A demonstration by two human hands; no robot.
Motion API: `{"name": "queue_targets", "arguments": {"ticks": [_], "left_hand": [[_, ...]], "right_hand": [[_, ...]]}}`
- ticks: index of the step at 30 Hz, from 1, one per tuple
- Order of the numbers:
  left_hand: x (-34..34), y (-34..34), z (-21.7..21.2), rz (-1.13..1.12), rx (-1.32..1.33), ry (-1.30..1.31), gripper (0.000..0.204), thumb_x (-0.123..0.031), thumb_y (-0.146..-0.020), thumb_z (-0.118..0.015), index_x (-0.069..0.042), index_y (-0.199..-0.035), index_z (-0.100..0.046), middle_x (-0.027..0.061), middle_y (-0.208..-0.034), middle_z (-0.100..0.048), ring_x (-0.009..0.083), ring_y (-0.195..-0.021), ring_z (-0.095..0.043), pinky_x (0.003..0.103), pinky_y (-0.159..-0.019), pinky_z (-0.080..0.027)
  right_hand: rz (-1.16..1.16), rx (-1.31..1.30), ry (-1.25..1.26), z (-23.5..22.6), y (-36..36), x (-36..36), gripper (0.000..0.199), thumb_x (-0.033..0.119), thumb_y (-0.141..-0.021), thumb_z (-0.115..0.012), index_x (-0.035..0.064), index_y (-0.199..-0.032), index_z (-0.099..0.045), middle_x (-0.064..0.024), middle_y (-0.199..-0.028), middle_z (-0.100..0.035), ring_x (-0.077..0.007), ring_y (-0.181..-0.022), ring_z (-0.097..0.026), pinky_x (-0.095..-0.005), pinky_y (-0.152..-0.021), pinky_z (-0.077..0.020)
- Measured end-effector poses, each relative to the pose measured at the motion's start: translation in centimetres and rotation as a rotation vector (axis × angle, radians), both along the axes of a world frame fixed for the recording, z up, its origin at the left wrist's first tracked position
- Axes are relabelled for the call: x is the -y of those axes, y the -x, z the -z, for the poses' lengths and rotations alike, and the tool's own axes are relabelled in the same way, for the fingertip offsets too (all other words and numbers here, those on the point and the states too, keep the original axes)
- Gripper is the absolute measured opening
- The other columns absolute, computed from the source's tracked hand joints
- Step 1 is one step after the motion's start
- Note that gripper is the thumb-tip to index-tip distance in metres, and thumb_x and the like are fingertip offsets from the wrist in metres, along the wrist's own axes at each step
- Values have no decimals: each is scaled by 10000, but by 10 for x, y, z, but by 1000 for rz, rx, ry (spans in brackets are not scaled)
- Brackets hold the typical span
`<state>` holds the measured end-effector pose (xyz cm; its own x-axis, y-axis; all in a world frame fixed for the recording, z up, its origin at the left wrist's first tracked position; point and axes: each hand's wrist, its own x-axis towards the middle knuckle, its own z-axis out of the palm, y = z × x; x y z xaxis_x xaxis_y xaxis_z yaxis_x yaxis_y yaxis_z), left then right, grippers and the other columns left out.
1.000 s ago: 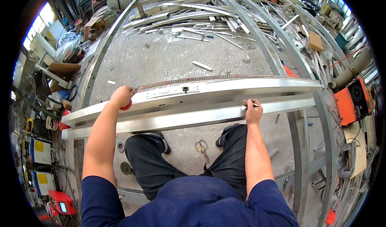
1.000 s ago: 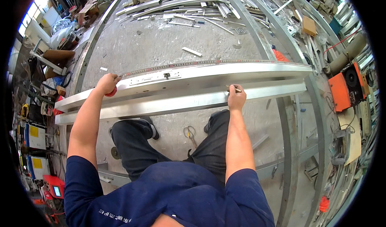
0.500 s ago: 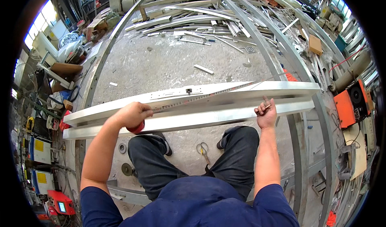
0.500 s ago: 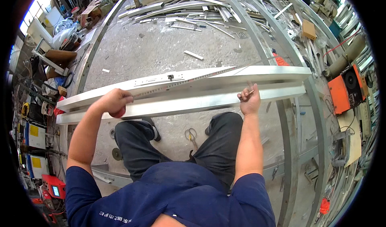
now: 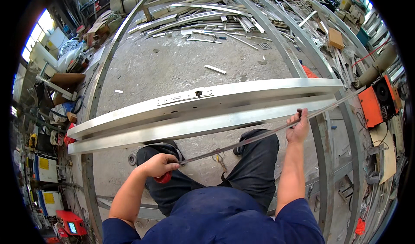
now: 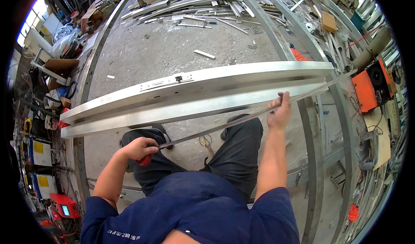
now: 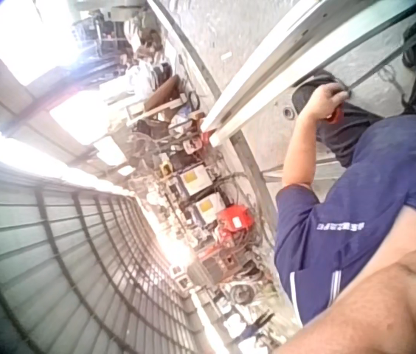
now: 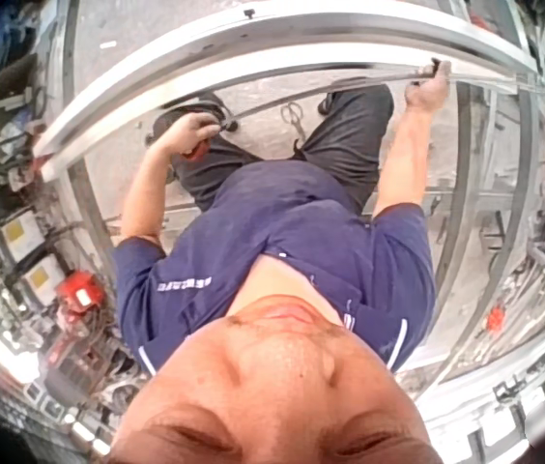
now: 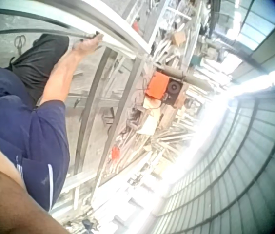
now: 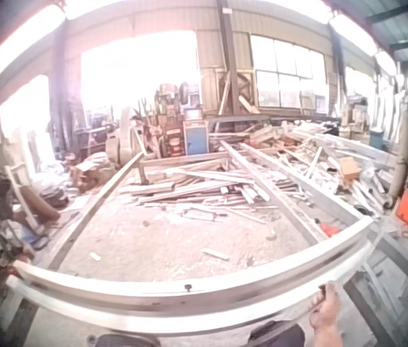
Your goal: The person measures a long, curved metal frame using a tape measure and a pencil. They mark specific points along the frame's length and then use a metal square to draw perpendicular lines at the marked locations. The person repeats this process for multiple points on the frame.
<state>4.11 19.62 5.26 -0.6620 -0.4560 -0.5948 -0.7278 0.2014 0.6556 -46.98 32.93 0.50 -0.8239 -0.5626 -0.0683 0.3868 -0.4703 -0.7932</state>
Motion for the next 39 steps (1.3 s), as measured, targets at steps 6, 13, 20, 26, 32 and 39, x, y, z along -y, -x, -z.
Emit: {"name": "queue_targets", "arguments": {"ticks": [6,13,20,26,32,39], "left_hand": [[-19,-1,9,-1,37,-68,286,-258,-1013,-685,-35,-1182,-746,123,-909,-752,188,-835,-695,336,-806,-549],[-36,-2,23,10,-28,-33,261,-244,-1026,-657,0,-1074,-739,80,-845,-722,169,-785,-655,336,-761,-538],[-55,-22,18,-181,-42,-48,246,-220,-990,-712,6,-1090,-719,78,-829,-703,163,-788,-647,332,-748,-538],[-80,-46,20,-369,5,78,359,-251,-901,-816,-7,-1144,-716,99,-841,-719,165,-783,-666,345,-736,-548],[-76,-55,36,-490,102,380,283,-268,-868,-817,-43,-1016,-733,143,-807,-733,289,-742,-722,389,-701,-566],[-79,-67,48,-591,-21,387,268,-260,-861,-826,-39,-984,-739,141,-779,-736,286,-712,-722,382,-690,-567]], "right_hand": [[39,85,-332,35,-24,-31,489,523,-1027,-630,35,-1010,-648,28,-642,-473,-90,-531,-440,-259,-497,-358],[-440,125,-391,43,-83,-69,586,553,-994,-664,7,-1203,-616,61,-613,-396,-46,-468,-342,-249,-441,-351],[-524,-532,-645,22,-98,-56,334,270,-935,-795,-32,-1064,-739,65,-681,-541,-51,-588,-449,-233,-547,-381],[-578,-1182,-730,-37,-123,51,463,329,-810,-855,16,-1133,-744,-122,-716,-672,-230,-663,-649,-368,-670,-524],[-659,-1567,-682,-60,-163,179,571,349,-813,-838,59,-1280,-685,-208,-1059,-758,-392,-1017,-721,-469,-876,-578],[-941,-1824,-912,-54,-173,249,456,373,-796,-840,117,-1160,-737,-146,-1099,-755,-346,-1046,-712,-458,-898,-573]]}}
